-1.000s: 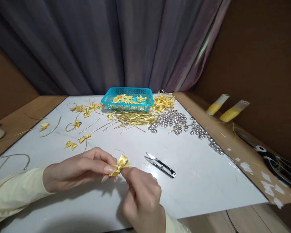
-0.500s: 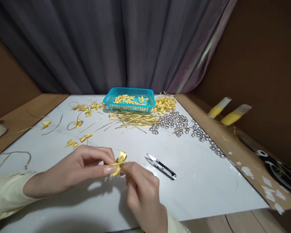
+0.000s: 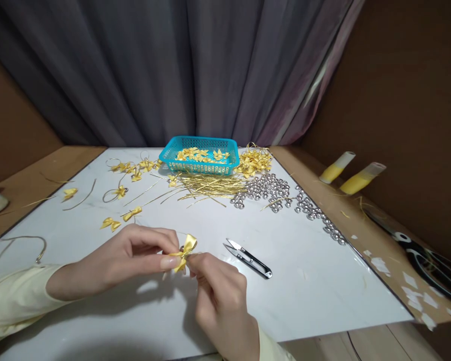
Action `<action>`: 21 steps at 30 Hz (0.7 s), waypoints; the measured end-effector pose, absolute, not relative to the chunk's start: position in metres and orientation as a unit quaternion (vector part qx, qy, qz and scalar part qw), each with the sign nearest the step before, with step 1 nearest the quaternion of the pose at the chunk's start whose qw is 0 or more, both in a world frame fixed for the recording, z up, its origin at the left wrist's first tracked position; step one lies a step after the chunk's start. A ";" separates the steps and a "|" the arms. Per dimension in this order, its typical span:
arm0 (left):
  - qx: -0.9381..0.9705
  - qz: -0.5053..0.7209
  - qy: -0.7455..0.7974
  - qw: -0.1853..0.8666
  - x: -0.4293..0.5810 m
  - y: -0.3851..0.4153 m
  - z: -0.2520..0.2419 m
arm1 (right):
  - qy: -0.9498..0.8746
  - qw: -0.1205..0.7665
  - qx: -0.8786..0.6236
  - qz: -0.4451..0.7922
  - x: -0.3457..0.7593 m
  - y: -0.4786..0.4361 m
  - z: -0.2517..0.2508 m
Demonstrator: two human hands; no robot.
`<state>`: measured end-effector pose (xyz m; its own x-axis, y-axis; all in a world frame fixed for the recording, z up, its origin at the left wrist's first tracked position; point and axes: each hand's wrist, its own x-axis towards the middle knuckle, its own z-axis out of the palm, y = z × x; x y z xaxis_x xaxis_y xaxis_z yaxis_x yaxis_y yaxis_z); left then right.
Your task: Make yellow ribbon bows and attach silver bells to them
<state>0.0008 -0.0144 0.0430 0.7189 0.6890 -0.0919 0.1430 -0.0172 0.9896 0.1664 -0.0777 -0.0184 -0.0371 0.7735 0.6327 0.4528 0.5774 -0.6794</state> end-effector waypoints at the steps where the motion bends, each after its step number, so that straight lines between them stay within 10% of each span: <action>1: 0.679 0.218 0.304 0.632 0.001 -0.014 0.043 | -0.704 0.540 -0.436 0.151 0.166 -0.078 -0.019; 21: 0.702 0.213 0.277 0.621 -0.001 0.000 0.035 | -0.667 0.579 -0.449 0.137 0.166 -0.082 -0.020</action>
